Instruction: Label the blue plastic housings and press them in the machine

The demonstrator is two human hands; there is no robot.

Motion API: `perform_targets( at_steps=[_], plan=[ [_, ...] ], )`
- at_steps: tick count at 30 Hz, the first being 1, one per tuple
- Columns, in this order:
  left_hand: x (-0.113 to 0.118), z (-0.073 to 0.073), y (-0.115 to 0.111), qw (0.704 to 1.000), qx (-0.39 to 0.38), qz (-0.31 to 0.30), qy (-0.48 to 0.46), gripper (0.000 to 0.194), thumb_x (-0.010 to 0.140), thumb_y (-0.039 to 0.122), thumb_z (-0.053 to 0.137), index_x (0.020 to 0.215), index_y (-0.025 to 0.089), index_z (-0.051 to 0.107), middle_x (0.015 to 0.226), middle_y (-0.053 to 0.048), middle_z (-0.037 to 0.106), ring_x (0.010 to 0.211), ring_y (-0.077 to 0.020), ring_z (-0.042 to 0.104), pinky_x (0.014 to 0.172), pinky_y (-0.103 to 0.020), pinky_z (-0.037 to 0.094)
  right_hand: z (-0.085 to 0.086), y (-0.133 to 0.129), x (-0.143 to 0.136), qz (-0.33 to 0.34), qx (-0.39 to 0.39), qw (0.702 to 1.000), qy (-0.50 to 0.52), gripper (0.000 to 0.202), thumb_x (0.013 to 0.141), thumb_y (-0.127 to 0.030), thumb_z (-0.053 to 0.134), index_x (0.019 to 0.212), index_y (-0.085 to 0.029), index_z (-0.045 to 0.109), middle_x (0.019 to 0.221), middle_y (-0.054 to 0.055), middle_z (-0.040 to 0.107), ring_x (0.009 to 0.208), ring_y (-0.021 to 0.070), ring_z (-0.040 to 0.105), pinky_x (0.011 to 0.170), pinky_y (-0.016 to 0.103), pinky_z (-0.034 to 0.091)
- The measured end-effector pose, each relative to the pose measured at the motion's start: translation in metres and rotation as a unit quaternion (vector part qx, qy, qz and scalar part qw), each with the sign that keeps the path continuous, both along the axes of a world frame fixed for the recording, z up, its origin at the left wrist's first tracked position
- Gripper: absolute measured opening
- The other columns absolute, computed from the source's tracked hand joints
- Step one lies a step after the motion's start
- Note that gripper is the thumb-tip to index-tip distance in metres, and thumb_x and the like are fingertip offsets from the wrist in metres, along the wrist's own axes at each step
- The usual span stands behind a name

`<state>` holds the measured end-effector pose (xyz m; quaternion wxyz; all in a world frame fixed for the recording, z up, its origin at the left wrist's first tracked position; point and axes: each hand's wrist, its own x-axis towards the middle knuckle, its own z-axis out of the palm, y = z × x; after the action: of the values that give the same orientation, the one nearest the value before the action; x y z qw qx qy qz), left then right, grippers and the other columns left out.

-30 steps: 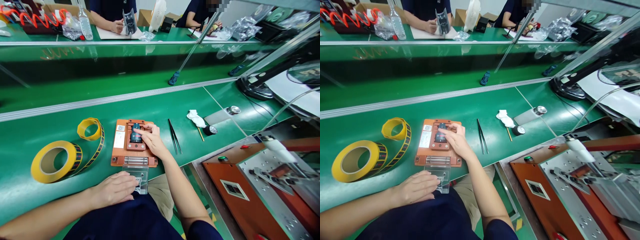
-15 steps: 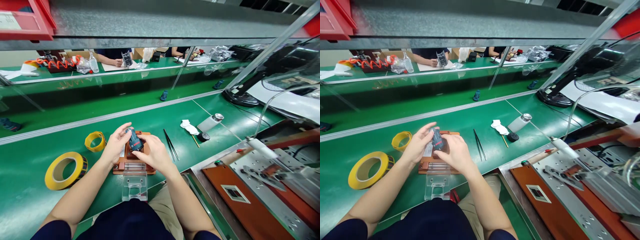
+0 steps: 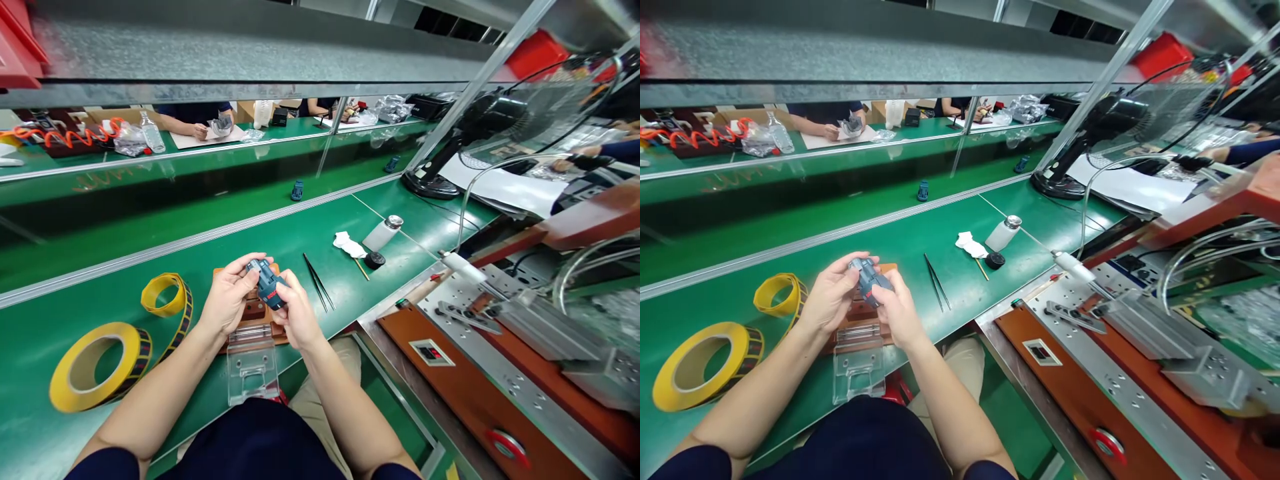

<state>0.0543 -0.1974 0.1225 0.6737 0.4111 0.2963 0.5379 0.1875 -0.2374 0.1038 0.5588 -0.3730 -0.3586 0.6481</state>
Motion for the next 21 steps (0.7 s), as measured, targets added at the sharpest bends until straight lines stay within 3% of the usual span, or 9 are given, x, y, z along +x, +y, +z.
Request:
perform_targets(
  at_steps=[4,9,13,17,21],
  plan=[
    [0.003,-0.001,-0.001,0.999,-0.002,0.022,0.025,0.04,0.075,0.039,0.086,0.106,0.018,0.074,0.113,-0.012,0.073,0.095,-0.0209,0.068,0.08,-0.027,0.055,0.004,-0.001,-0.004,-0.002,-0.042,0.998,0.05,0.04,0.085,-0.056,0.061,0.082,-0.023,0.038,0.06,-0.009,0.046,0.041,0.0023,0.02,0.038,0.013,0.011],
    [0.005,-0.005,0.001,0.982,0.054,0.109,0.142,0.031,0.08,0.047,0.078,0.09,0.019,0.07,0.081,-0.002,0.066,0.073,-0.0154,0.059,0.067,-0.024,0.048,0.008,-0.01,-0.012,0.11,-0.108,0.984,0.09,0.056,0.087,-0.073,0.05,0.092,-0.018,0.052,0.058,-0.003,0.053,0.04,0.0042,0.024,0.037,0.016,0.011],
    [0.001,-0.003,0.0,0.95,0.102,0.145,0.257,0.029,0.087,0.045,0.068,0.075,0.019,0.061,0.068,0.002,0.053,0.064,-0.0131,0.047,0.061,-0.024,0.04,0.0,-0.022,-0.018,0.077,-0.1,0.992,0.007,0.055,0.089,-0.075,0.05,0.095,-0.02,0.053,0.067,0.0,0.058,0.048,0.0066,0.037,0.04,0.016,0.015],
    [-0.002,0.005,-0.003,0.913,0.129,0.155,0.354,0.027,0.09,0.039,0.063,0.072,0.02,0.057,0.068,0.003,0.052,0.065,-0.0137,0.048,0.063,-0.026,0.037,-0.008,-0.026,-0.016,0.069,-0.034,0.991,-0.11,0.047,0.097,-0.067,0.04,0.094,-0.022,0.051,0.063,-0.003,0.047,0.049,0.0081,0.037,0.042,0.018,0.023],
    [-0.003,0.009,-0.007,0.876,0.172,0.168,0.418,0.024,0.091,0.035,0.059,0.072,0.021,0.055,0.073,0.002,0.056,0.071,-0.0148,0.051,0.069,-0.027,0.038,-0.011,-0.023,-0.013,0.086,0.004,0.984,-0.157,0.041,0.101,-0.062,0.036,0.096,-0.023,0.049,0.06,-0.004,0.044,0.045,0.0095,0.035,0.041,0.022,0.028]
  ],
)
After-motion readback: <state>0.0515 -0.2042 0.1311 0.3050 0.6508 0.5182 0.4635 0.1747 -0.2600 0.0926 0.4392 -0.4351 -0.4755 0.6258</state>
